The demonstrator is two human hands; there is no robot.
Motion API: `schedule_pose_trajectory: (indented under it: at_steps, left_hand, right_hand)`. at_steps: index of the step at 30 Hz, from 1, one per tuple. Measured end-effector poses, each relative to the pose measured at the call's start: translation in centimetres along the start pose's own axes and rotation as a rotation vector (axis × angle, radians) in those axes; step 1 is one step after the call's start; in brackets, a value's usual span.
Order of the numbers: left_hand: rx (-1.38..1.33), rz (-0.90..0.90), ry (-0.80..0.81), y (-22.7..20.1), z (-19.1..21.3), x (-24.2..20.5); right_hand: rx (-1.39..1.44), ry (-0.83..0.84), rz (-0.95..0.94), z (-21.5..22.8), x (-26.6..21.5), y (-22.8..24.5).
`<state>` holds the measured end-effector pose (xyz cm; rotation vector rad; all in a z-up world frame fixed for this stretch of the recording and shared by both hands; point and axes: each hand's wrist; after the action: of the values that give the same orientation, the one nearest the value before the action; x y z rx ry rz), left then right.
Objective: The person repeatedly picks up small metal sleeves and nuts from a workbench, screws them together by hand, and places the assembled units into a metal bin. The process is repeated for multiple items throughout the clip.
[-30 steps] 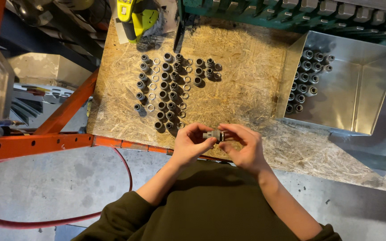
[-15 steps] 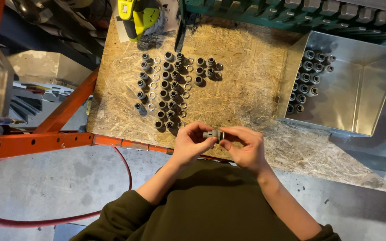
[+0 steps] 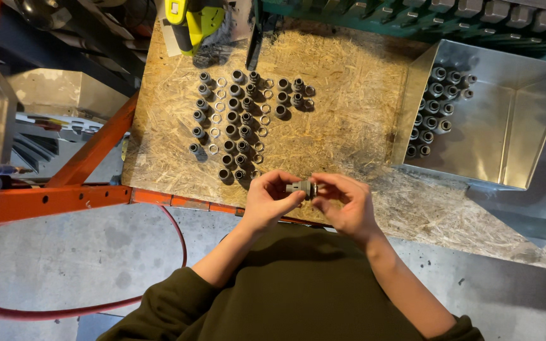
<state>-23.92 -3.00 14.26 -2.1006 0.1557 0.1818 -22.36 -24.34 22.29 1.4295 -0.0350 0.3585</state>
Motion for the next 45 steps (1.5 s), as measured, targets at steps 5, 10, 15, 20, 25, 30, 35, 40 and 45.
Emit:
schedule_pose_trajectory:
  at_steps: [5, 10, 15, 20, 25, 30, 35, 40, 45]
  left_hand:
    - [0.012, 0.004, -0.007, 0.0, 0.0, 0.1]
    - [0.013, -0.003, -0.005, 0.4, -0.1, 0.0]
    - [-0.02, -0.007, -0.011, 1.0, 0.0, 0.3]
    - [-0.009, 0.023, -0.028, 1.1, -0.2, 0.6]
    - [-0.011, 0.039, -0.034, 1.1, -0.7, 1.2]
    - [-0.062, 0.08, -0.057, -0.4, -1.3, 2.3]
    - [0.896, -0.224, -0.072, -2.2, -0.1, 6.0]
    - [1.129, -0.368, -0.065, 1.6, 2.5, 13.0]
    - [1.317, -0.349, -0.062, 5.2, 4.4, 19.5]
  right_hand:
    - [-0.129, -0.02, 0.082, 0.1, 0.2, -0.4]
    - [-0.016, -0.01, -0.033, 0.4, 0.0, -0.6]
    - [-0.122, -0.035, 0.035, 0.4, 0.4, 0.2]
    - [-0.081, -0.049, -0.038, 0.4, -0.1, -0.6]
    - [-0.119, -0.059, 0.068, 0.8, 1.1, 0.6]
    - [-0.21, -0.085, 0.21, 1.6, 1.6, -0.7]
    - [-0.247, -0.22, 0.075, 2.1, 1.8, -8.9]
    - [-0.187, -0.226, -0.151, 1.6, 4.6, -16.8]
    - [-0.379, -0.191, -0.34, 0.3, 8.7, -18.7]
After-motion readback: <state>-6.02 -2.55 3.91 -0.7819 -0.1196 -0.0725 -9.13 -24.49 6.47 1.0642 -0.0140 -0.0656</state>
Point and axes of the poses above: each hand's wrist, its own x-axis towards the middle knuckle, its own z-axis out of the back of the hand, y = z × x
